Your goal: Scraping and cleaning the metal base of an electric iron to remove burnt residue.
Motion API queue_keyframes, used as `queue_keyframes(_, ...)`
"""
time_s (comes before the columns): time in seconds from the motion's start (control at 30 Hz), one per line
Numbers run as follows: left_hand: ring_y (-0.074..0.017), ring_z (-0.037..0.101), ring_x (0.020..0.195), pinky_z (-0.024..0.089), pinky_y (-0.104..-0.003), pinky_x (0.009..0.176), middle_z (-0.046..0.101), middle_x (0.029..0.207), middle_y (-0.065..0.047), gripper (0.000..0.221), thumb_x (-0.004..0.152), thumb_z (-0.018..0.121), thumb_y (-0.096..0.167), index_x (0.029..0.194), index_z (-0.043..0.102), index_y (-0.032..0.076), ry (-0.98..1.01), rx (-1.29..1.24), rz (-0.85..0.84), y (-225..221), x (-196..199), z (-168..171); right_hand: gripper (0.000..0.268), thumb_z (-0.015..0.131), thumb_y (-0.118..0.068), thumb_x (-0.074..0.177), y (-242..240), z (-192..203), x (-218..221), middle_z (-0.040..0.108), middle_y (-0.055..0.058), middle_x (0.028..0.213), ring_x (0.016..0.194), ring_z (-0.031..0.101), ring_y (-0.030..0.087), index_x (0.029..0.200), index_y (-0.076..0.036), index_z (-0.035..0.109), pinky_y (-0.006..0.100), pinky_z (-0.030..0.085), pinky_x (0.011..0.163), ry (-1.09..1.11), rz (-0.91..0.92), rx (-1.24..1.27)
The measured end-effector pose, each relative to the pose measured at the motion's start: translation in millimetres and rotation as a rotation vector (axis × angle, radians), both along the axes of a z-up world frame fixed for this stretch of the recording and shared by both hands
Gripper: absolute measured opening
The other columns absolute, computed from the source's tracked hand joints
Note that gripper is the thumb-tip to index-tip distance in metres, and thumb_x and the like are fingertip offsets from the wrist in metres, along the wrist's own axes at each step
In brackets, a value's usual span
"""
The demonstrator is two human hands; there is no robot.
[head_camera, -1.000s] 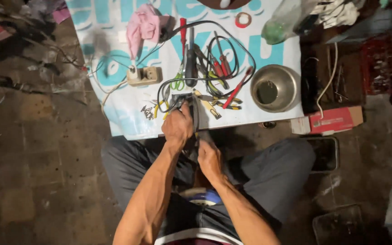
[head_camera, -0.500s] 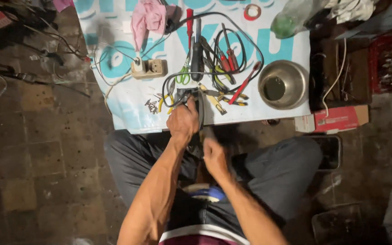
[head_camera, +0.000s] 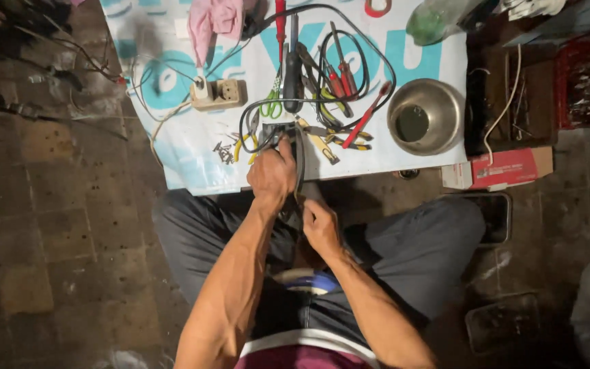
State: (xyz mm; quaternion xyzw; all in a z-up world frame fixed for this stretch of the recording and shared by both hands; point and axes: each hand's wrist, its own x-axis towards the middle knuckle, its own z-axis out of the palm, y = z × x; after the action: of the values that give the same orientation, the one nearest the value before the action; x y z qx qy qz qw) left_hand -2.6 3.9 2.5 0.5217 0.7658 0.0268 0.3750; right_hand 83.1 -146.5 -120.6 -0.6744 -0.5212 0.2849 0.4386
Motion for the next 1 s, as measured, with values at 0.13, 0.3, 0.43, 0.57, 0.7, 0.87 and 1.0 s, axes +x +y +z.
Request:
queue_keyframes(0.13,-0.048,0.066,0.109,0.047,-0.057,0.098,0.071,0.103,-0.03,0.075,0.098,0.029,0.056,0.103,0.072,-0.005,0.007,0.004,0.003,2.7,0.9,-5.0,0.01,0.07,-0.006,0.085,0.1,1.7,-2.7,0.073,0.016,0.078,0.081,0.073,0.033,0.092,-0.006,0.077,0.039,0.058,0.068,-0.059,-0.026,0.02)
queue_keyframes(0.3,-0.0474,0.063,0.114,0.044,-0.056,0.102,0.07,0.107,-0.03,0.072,0.099,0.031,0.057,0.11,0.069,-0.004,0.005,0.016,0.03,-0.2,5.8,-4.3,0.01,0.066,-0.005,0.087,1.6,8.1,0.4,0.07,0.017,0.076,0.077,0.071,0.037,0.09,-0.008,0.075,0.042,0.057,0.063,-0.046,0.002,0.039)
queue_keyframes(0.43,-0.0446,0.06,0.121,0.041,-0.055,0.106,0.068,0.113,-0.029,0.076,0.098,0.027,0.059,0.114,0.067,-0.004,-0.009,-0.049,0.003,0.8,1.9,4.3,0.01,0.065,-0.006,0.087,-1.0,2.3,2.4,0.069,0.013,0.074,0.075,0.071,0.036,0.09,-0.01,0.074,0.042,0.057,0.061,-0.101,0.054,0.056)
queue_keyframes(0.57,-0.0434,0.061,0.119,0.043,-0.053,0.105,0.069,0.112,-0.028,0.076,0.098,0.026,0.06,0.11,0.07,-0.001,0.009,-0.047,0.0,0.2,-0.2,2.2,0.009,0.067,-0.004,0.086,-3.9,0.3,1.7,0.068,0.016,0.074,0.072,0.069,0.038,0.091,-0.007,0.073,0.043,0.057,0.06,-0.127,0.064,0.099)
queue_keyframes(0.7,-0.0408,0.06,0.121,0.042,-0.051,0.107,0.069,0.114,-0.026,0.078,0.097,0.025,0.063,0.112,0.069,0.0,0.029,-0.067,-0.001,1.7,1.6,-2.2,0.01,0.065,-0.006,0.089,2.6,-2.8,7.1,0.066,0.015,0.074,0.073,0.069,0.038,0.091,-0.011,0.074,0.043,0.056,0.061,-0.087,0.039,0.102)
queue_keyframes(0.87,-0.0406,0.06,0.122,0.042,-0.051,0.107,0.069,0.115,-0.026,0.076,0.098,0.025,0.061,0.112,0.069,0.0,0.024,-0.049,0.003,4.3,4.0,4.2,0.01,0.063,-0.007,0.089,3.9,-0.1,12.9,0.064,0.012,0.073,0.07,0.067,0.036,0.092,-0.011,0.072,0.041,0.056,0.06,-0.077,0.086,0.106)
queue_keyframes(1.0,-0.0409,0.059,0.122,0.042,-0.052,0.107,0.068,0.116,-0.027,0.075,0.098,0.027,0.061,0.112,0.069,0.0,0.025,-0.049,0.021,3.7,1.5,2.7,0.013,0.064,-0.006,0.086,-9.2,13.0,9.2,0.065,0.015,0.076,0.07,0.067,0.039,0.094,-0.012,0.072,0.046,0.055,0.057,-0.155,0.174,0.062)
